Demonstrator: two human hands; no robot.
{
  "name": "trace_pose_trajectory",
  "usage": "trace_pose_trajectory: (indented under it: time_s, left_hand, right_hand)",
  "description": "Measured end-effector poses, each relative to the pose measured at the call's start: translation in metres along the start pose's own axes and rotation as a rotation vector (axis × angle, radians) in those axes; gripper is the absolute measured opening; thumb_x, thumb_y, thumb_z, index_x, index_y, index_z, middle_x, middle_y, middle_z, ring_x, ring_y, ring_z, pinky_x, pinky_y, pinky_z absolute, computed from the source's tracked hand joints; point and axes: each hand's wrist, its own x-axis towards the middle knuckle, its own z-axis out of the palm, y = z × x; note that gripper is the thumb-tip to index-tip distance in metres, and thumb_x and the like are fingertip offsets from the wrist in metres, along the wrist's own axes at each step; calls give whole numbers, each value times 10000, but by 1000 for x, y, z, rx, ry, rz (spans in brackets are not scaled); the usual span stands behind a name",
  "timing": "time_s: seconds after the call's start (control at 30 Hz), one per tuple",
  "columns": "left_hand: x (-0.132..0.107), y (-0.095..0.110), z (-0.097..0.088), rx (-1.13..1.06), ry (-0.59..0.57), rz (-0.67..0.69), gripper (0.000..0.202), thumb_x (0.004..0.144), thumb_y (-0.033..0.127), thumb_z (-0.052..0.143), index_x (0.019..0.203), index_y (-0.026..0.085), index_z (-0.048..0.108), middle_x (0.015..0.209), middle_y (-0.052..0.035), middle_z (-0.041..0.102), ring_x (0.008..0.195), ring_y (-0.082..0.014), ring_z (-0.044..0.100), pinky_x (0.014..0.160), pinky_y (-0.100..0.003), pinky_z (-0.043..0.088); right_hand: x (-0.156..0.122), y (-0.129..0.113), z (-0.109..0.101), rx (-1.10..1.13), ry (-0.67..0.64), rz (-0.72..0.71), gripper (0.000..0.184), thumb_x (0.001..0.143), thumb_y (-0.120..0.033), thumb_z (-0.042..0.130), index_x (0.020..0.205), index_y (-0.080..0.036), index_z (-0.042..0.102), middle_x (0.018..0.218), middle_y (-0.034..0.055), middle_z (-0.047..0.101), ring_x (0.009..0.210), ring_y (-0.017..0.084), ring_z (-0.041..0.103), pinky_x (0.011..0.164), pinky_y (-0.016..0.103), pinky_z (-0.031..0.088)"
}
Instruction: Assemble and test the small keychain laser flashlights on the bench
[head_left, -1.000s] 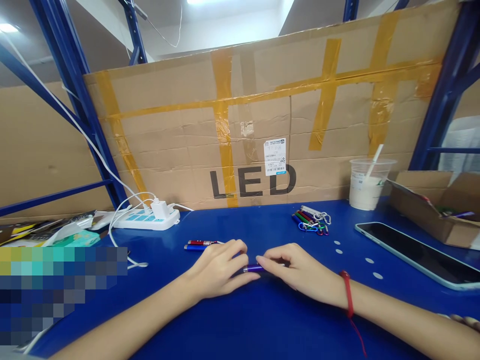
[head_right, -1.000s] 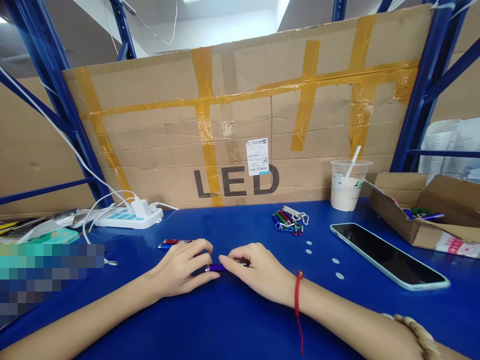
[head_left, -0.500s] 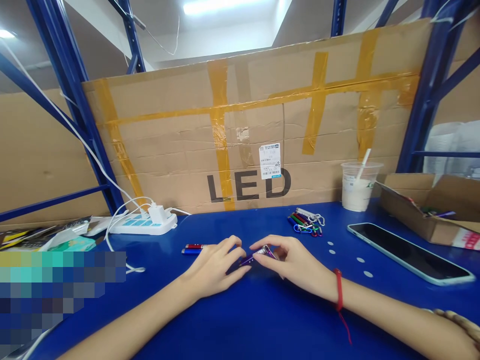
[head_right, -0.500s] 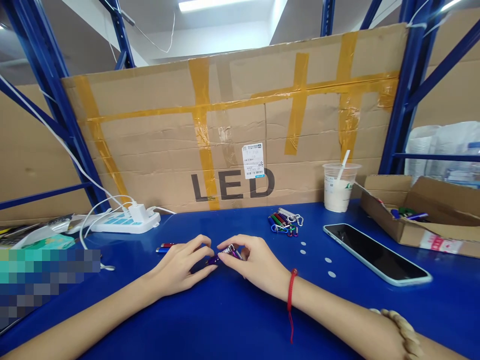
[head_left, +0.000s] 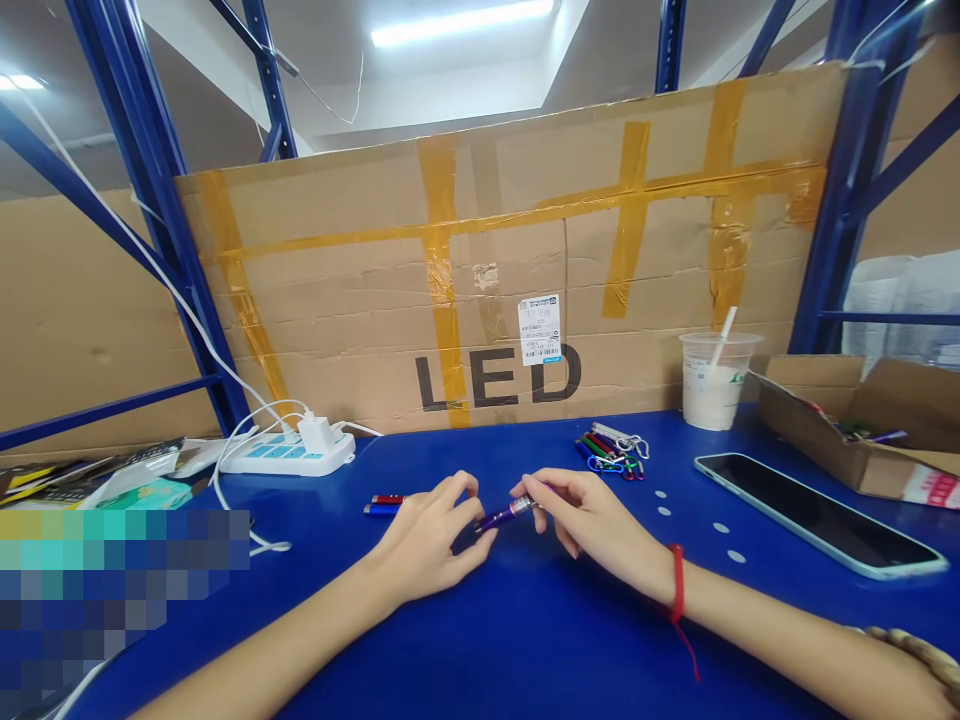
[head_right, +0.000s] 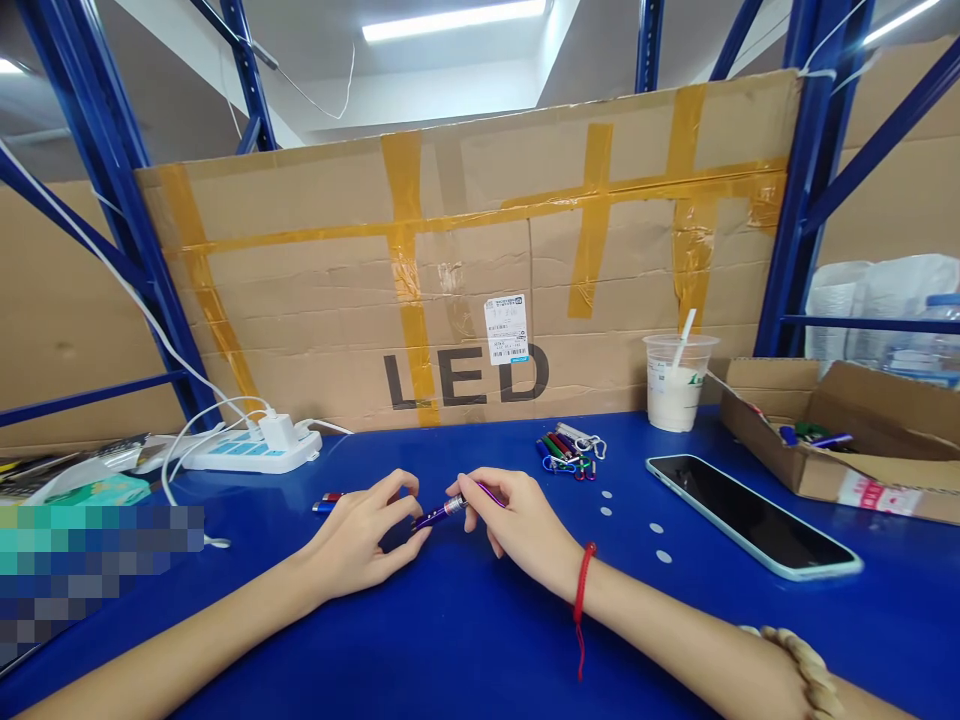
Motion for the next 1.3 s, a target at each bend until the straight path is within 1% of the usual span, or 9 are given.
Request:
trace_pose_trajectory:
  time_s: [0.13, 0.23, 0.37, 0.47, 0.57, 0.67, 0.93, 1.13, 1.3]
  left_hand:
    - [0, 0, 0, 26, 35, -50, 172, 849, 305, 455, 807, 173, 558, 897, -27, 560, 529, -64, 502, 456, -178, 418]
    - [0, 0, 0, 34, 49, -72, 199, 870, 316, 432, 805, 175, 556, 889, -26, 554, 565, -70, 526, 474, -174, 438]
    - [0, -1, 2, 24, 46, -112, 227, 891, 334, 409, 823, 177, 557, 884, -26, 547, 637, -90, 566, 499, -181, 462]
    - [0, -2, 2, 14, 29, -197, 230, 903, 339, 389, 883, 187, 561, 911, -23, 543, 641, -91, 576, 498, -189, 468]
    - [1, -2, 2, -5, 43, -285, 221, 912, 333, 375, 945, 203, 551, 953, -19, 535, 647, -85, 584, 510, -188, 479]
    - [1, -2, 0, -42, 57, -330, 212, 920, 327, 358, 976, 213, 529, 966, -14, 531, 680, -85, 592, 547, -190, 500]
    - [3, -1, -1, -89, 37, -356, 189, 928, 319, 339, 1001, 218, 480, 985, -16, 536, 703, -99, 598, 567, -211, 509]
    - [1, -1, -2, -132, 42, -368, 193, 932, 323, 322, 1010, 220, 465, 999, -19, 542, 785, -111, 591, 605, -213, 505]
    - [1, 0, -2, -153, 50, -331, 187, 928, 330, 338, 958, 208, 476, 964, -18, 545, 759, -103, 574, 592, -199, 480]
  right_hand:
    - [2, 5, -1, 38, 51, -2, 426, 843, -517, 459, 984, -147, 616, 710, 3, 574, 383, 42, 427, 376, 195, 333]
    - [5, 7, -2, 95, 86, 30, 448, 836, -523, 454, 1057, -158, 593, 792, 29, 608, 387, 45, 444, 363, 196, 334]
    - [5, 3, -4, 165, 100, 100, 455, 843, -508, 429, 1075, -153, 594, 816, 54, 645, 371, 41, 432, 345, 188, 320]
    - [5, 0, -4, 221, 100, 147, 416, 859, -457, 430, 1114, -164, 580, 844, 67, 672, 373, 43, 437, 341, 182, 325]
    - [5, 0, -4, 247, 82, 171, 383, 869, -399, 449, 1163, -175, 549, 851, 67, 689, 360, 41, 435, 333, 177, 334]
    - [5, 1, -3, 244, 63, 171, 364, 875, -381, 460, 1160, -173, 551, 840, 64, 692, 345, 35, 432, 323, 170, 339]
    - [3, -2, -3, 246, 67, 170, 330, 894, -366, 437, 1134, -179, 566, 872, 67, 689, 353, 35, 453, 312, 156, 371]
    - [4, -2, 0, 191, -22, 244, 313, 915, -311, 401, 1142, -161, 556, 856, 69, 695, 344, 29, 470, 320, 141, 389]
    - [3, 4, 1, 105, -64, 189, 314, 887, -334, 442, 1123, -165, 562, 889, 64, 687, 362, 33, 489, 337, 154, 406]
